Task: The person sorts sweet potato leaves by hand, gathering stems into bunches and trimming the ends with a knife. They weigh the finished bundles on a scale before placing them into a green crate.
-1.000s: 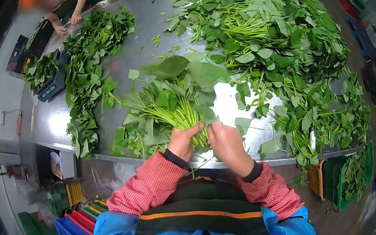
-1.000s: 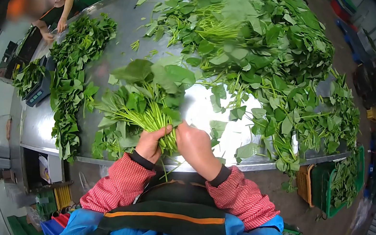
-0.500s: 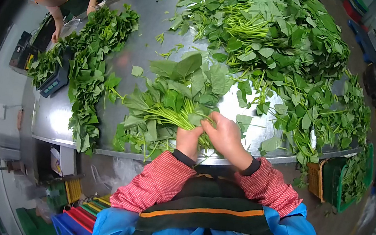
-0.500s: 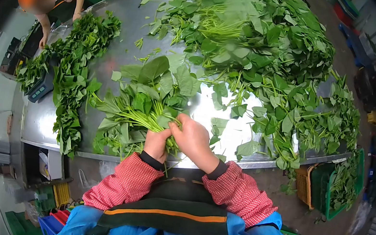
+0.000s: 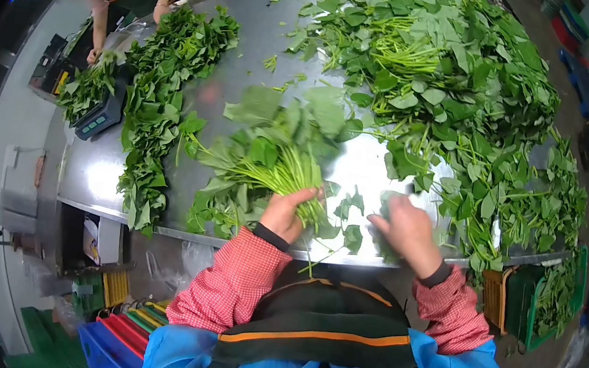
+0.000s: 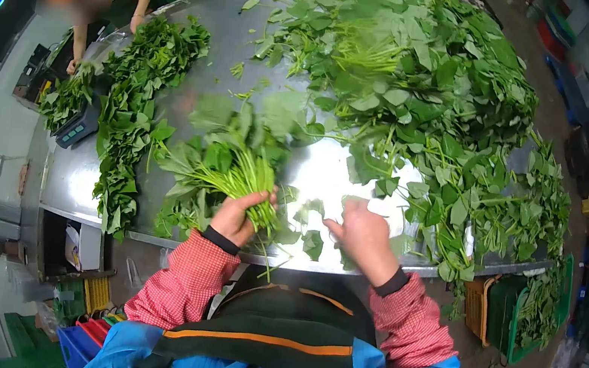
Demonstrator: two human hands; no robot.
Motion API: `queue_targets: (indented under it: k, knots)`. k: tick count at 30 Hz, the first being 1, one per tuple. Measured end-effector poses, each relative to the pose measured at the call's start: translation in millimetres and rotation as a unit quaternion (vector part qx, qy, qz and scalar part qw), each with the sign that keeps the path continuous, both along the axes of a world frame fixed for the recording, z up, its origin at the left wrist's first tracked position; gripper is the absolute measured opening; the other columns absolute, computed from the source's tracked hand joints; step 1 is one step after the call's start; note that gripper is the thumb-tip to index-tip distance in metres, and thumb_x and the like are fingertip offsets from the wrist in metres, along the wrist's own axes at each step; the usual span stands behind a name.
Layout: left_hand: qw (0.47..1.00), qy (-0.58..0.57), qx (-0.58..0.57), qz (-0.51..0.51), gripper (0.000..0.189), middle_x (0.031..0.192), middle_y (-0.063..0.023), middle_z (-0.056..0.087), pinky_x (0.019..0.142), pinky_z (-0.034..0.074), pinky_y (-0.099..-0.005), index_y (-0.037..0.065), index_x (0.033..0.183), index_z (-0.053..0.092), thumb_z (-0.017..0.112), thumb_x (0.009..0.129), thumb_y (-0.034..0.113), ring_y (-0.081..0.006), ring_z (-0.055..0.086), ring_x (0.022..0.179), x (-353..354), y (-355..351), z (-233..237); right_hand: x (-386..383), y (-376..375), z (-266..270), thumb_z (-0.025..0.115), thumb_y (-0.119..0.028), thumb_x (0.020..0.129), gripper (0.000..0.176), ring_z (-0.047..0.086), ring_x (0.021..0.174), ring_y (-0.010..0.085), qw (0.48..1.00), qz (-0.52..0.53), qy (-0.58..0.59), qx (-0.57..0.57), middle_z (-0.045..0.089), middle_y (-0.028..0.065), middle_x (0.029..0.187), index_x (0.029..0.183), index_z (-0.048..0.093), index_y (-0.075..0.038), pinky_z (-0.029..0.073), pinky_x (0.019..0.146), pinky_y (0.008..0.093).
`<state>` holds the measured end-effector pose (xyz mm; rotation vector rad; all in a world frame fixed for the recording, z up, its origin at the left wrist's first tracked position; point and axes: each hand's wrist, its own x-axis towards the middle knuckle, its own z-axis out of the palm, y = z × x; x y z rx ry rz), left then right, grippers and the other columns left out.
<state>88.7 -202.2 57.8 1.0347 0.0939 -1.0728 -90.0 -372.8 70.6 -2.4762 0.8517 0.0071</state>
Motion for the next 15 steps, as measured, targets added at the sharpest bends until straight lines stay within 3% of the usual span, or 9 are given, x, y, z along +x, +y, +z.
queue_targets:
  k: [1,3,5,8,9,11,13,14,15]
  knots:
    - [1.0,-0.006,0.004,-0.018,0.027,0.099,-0.0132,0.064,0.079,0.053,-0.034,-0.005,0.113,0.055,0.058,0.086,0.0,-0.021,0.063,0.085,-4.5,3.0,0.3,8.4,10.9,2.1,0.052,-0.043,0.091,0.042,0.062,0.072,0.0408,0.999,0.05,-0.009,-0.013,0.065,0.0201,0.074,0.095,0.061,-0.002,0.049,0.066,0.0473]
    - [0.996,0.025,0.032,-0.08,0.024,0.094,-0.0103,0.065,0.075,0.053,-0.0328,-0.002,0.108,0.058,0.061,0.084,0.002,-0.0194,0.064,0.081,-16.4,9.6,0.1,31.9,28.3,9.1,0.049,-0.035,0.093,0.032,0.063,0.074,0.039,0.986,0.03,-0.081,0.14,0.064,0.0182,0.074,0.09,0.062,-0.006,0.048,0.066,0.0472]
    - [0.994,-0.013,0.002,-0.111,0.02,0.089,-0.0086,0.064,0.071,0.052,-0.031,-0.001,0.103,0.059,0.061,0.083,0.002,-0.0176,0.062,0.078,-29.9,13.0,-9.1,50.9,50.2,-3.8,0.051,-0.031,0.091,0.029,0.062,0.07,0.0394,0.981,0.041,-0.111,0.152,0.063,0.0179,0.07,0.083,0.06,-0.005,0.048,0.063,0.0482]
    - [0.981,-0.002,0.015,-0.192,0.015,0.083,-0.0063,0.063,0.066,0.05,-0.0298,0.003,0.098,0.06,0.06,0.082,0.001,-0.0156,0.06,0.072,-12.6,31.7,-11.2,54.4,59.5,12.1,0.056,-0.026,0.087,0.027,0.062,0.063,0.0356,0.984,0.167,-0.065,-0.015,0.063,0.0169,0.07,0.072,0.058,-0.003,0.049,0.056,0.0454]
    - [0.971,-0.013,0.015,-0.238,0.018,0.085,-0.0073,0.064,0.067,0.05,-0.0289,0.003,0.1,0.061,0.061,0.082,0.003,-0.0162,0.061,0.073,0.4,40.9,-5.9,52.9,58.9,30.6,0.062,-0.023,0.082,0.025,0.063,0.062,0.0337,0.97,0.2,-0.133,-0.036,0.063,0.0159,0.069,0.069,0.057,-0.003,0.049,0.054,0.0436]
    - [0.955,-0.056,0.041,-0.287,0.025,0.089,-0.0073,0.064,0.068,0.05,-0.0277,0.003,0.106,0.062,0.064,0.081,0.007,-0.0168,0.062,0.075,18.4,51.5,37.3,60.4,66.4,88.2,0.072,-0.033,0.074,0.036,0.062,0.08,0.0317,0.948,0.268,-0.172,-0.026,0.062,0.015,0.086,0.092,0.06,-0.005,0.05,0.067,0.0414]
    - [0.831,-0.289,0.086,-0.468,0.033,0.097,-0.0064,0.065,0.069,0.05,-0.0278,0.003,0.112,0.061,0.067,0.08,0.01,-0.0164,0.063,0.079,41.2,52.5,50.8,82.2,83.5,131.9,0.074,-0.043,0.069,0.059,0.058,0.098,0.0324,0.914,0.351,-0.198,-0.052,0.059,0.0156,0.102,0.113,0.058,-0.008,0.046,0.083,0.0447]
    - [0.873,-0.229,0.017,-0.431,0.029,0.092,-0.0058,0.066,0.069,0.05,-0.0283,0.003,0.106,0.063,0.068,0.079,0.011,-0.0156,0.062,0.08,45.2,59.8,53.2,95.1,92.2,146.2,0.075,-0.046,0.066,0.069,0.055,0.105,0.0331,0.894,0.395,-0.193,-0.089,0.056,0.0158,0.108,0.121,0.055,-0.009,0.043,0.09,0.0473]
    - [0.873,-0.173,-0.035,-0.455,0.021,0.084,-0.0064,0.066,0.068,0.05,-0.0282,0.001,0.098,0.065,0.067,0.08,0.011,-0.0148,0.062,0.081,51.7,59.6,60.6,107.7,99.5,154.1,0.077,-0.049,0.063,0.08,0.052,0.113,0.0338,0.87,0.436,-0.188,-0.128,0.054,0.016,0.114,0.128,0.052,-0.011,0.04,0.097,0.0499]
